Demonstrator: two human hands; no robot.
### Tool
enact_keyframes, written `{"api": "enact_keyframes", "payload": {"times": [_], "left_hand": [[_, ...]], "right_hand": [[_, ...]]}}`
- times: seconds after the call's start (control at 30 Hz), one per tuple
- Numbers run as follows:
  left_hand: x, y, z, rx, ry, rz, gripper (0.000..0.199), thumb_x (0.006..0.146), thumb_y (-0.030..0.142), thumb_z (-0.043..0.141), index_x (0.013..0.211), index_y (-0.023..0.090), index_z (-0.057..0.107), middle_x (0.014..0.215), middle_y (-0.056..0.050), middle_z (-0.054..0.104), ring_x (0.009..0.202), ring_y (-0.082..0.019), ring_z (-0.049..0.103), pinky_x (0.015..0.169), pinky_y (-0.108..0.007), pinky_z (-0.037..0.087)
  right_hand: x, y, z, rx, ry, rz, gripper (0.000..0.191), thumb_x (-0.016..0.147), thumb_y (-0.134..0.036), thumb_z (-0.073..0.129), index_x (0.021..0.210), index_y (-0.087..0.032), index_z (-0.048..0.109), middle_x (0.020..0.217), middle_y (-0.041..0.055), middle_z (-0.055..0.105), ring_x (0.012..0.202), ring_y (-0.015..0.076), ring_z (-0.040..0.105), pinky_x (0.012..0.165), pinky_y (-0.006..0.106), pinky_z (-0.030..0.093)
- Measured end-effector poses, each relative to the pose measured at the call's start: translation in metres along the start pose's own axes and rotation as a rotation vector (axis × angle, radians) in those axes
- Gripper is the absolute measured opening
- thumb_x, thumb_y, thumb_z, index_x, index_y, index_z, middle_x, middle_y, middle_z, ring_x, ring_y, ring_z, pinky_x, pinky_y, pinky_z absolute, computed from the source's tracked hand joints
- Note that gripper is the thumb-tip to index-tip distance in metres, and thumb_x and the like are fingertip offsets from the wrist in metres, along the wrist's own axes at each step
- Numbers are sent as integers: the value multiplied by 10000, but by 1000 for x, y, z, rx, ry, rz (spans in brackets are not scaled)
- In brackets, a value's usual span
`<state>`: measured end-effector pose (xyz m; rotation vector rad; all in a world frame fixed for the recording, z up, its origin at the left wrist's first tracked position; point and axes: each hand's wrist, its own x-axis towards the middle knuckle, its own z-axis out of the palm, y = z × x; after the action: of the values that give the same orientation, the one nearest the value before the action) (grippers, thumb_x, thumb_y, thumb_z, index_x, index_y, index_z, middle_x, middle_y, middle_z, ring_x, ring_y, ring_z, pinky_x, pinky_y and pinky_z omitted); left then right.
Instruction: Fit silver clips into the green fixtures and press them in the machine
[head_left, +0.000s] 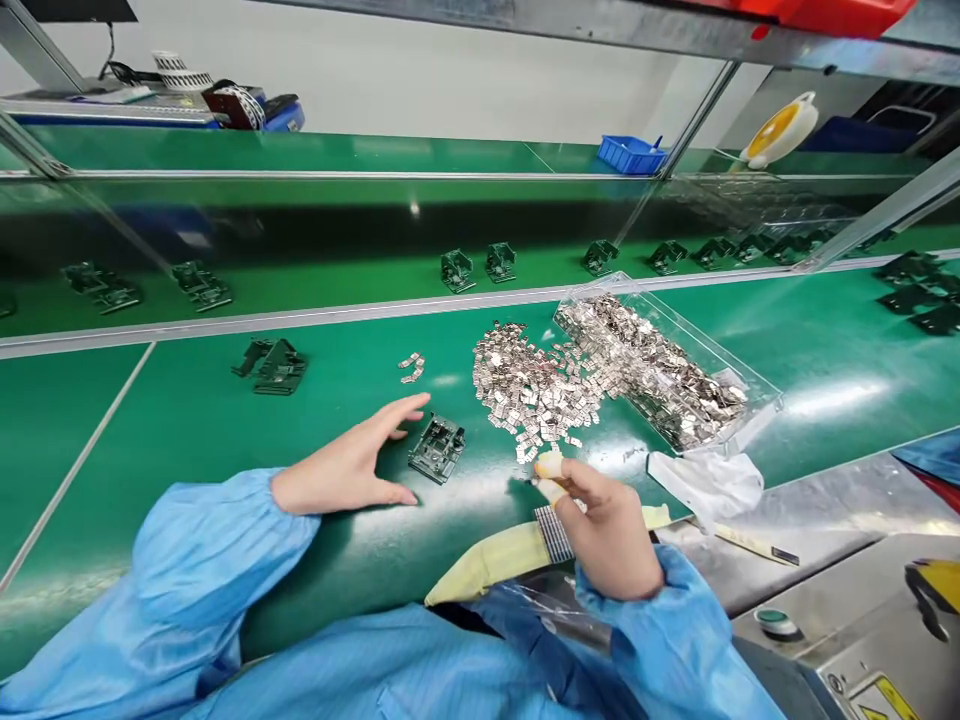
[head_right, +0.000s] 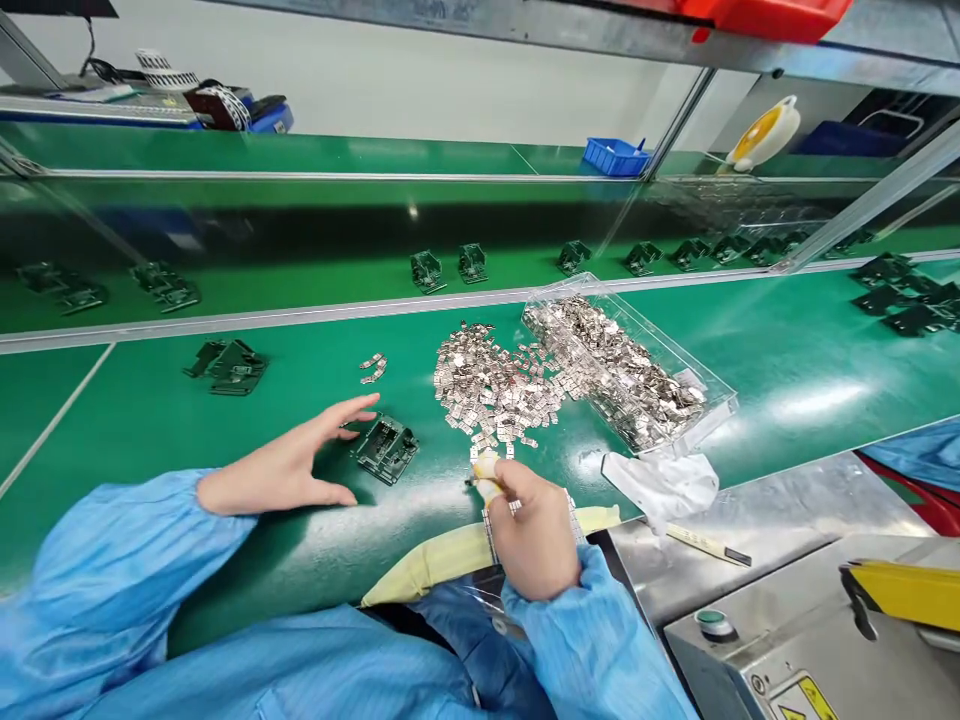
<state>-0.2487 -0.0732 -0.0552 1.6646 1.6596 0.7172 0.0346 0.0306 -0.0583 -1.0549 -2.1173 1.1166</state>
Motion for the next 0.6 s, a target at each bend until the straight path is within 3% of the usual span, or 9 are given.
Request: {"api": "enact_keyframes", "payload": {"times": [0.07,0.17,0.3,0.37,0.47,0.6], "left_hand": [[1,-12,8,74,-13,20,1015,742,421,746,1532,292,122,1578,-121,290,1410,-327,358,1147,-472,345],[12,-18,23,148,8,22,939,776,413,715,1522,252,168,1446,-153,462,1323,-343,454,1116,-514,360],[24,-6,41,90,105,63,739,735,363,752,1377,227,410,1297,-137,536,1213,-327,529,1013,-485,470],[29,6,55,-122,177,34,591,709,326,772,1224,217,503,1248,-114,532,1126,-286,583,894,-412,552],[35,31,81,-603,256,-62,583,633,292,833,1104,208,500,1139,-70,577,987,-225,648,814,-345,581],[41,67,113,-1054,260,-204,590,591,225,871,1052,203,504,1067,-42,643,950,-199,665,819,-305,563]], "right_hand": [[-8,-5,4,201,-27,97,146,811,-266,603,890,-223,718,841,30,752,772,214,706,704,316,565],[-14,-9,12,424,3,178,112,752,-283,694,827,-216,743,808,37,753,738,209,704,672,309,576],[-19,-8,18,531,134,203,85,719,-267,734,781,-216,762,777,35,735,706,191,681,630,285,560],[-25,-4,19,571,179,219,99,726,-266,737,803,-211,763,754,34,728,687,185,672,613,278,553],[-38,-1,21,581,258,214,179,775,-257,707,942,-210,747,764,37,722,704,190,676,621,284,554],[-55,-3,30,295,413,-10,279,858,-151,589,1102,-229,698,893,55,684,823,192,654,699,293,540]]}}
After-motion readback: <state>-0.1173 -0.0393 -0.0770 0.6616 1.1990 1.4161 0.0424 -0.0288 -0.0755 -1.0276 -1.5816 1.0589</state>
